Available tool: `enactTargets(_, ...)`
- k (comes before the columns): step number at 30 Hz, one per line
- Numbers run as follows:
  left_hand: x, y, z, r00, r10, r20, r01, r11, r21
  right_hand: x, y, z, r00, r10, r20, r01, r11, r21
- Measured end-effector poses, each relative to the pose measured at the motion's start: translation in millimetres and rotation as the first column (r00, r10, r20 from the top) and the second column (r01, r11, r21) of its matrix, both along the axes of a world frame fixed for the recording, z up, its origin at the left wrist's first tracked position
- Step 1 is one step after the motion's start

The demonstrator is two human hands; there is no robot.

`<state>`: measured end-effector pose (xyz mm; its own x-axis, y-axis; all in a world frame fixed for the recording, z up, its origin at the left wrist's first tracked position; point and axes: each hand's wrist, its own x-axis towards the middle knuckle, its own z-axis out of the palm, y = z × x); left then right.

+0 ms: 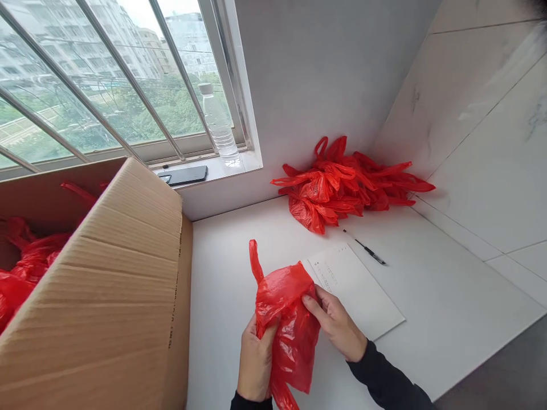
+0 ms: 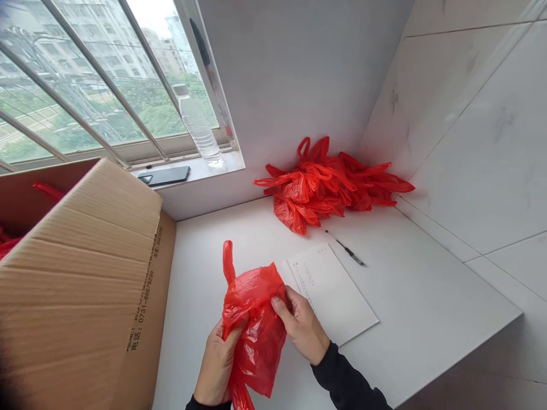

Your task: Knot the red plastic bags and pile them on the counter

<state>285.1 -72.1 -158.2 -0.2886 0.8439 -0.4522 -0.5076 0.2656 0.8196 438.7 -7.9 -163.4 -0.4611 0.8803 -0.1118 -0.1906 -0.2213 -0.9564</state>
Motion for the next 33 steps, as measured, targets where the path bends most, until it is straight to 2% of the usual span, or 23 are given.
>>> enactTargets(5, 2, 3, 5.0, 0.999, 0.041, -0.018, -0.041, 0.999, -0.003, -2, -2, 5.2, 0.996, 0.084, -0.039, -0.083, 0.996, 0.023)
enactTargets(12, 1, -2, 4.4, 0.993, -0.068, -0.100, 0.069, 0.998, 0.008, -3, 0, -5.2, 0.999, -0.022, -0.048, 0.019, 0.998, -0.063)
enactTargets(21, -1, -1, 2.0, 0.988, -0.037, -0.151, 0.030, 0.998, -0.050, -5, -2, 3.4, 0.988, 0.101, -0.118, -0.104, 0.994, -0.018)
enactTargets(27, 1, 0, 1.9, 0.993, -0.083, -0.083, 0.080, 0.996, -0.043, -6, -1, 2.5, 0.992, 0.008, -0.129, -0.013, 0.999, -0.037)
enactTargets(33, 2, 2, 10.8, 0.998, 0.018, -0.066, -0.020, 0.999, -0.032, -2, -2, -0.6, 0.985, 0.118, -0.127, -0.129, 0.988, -0.081)
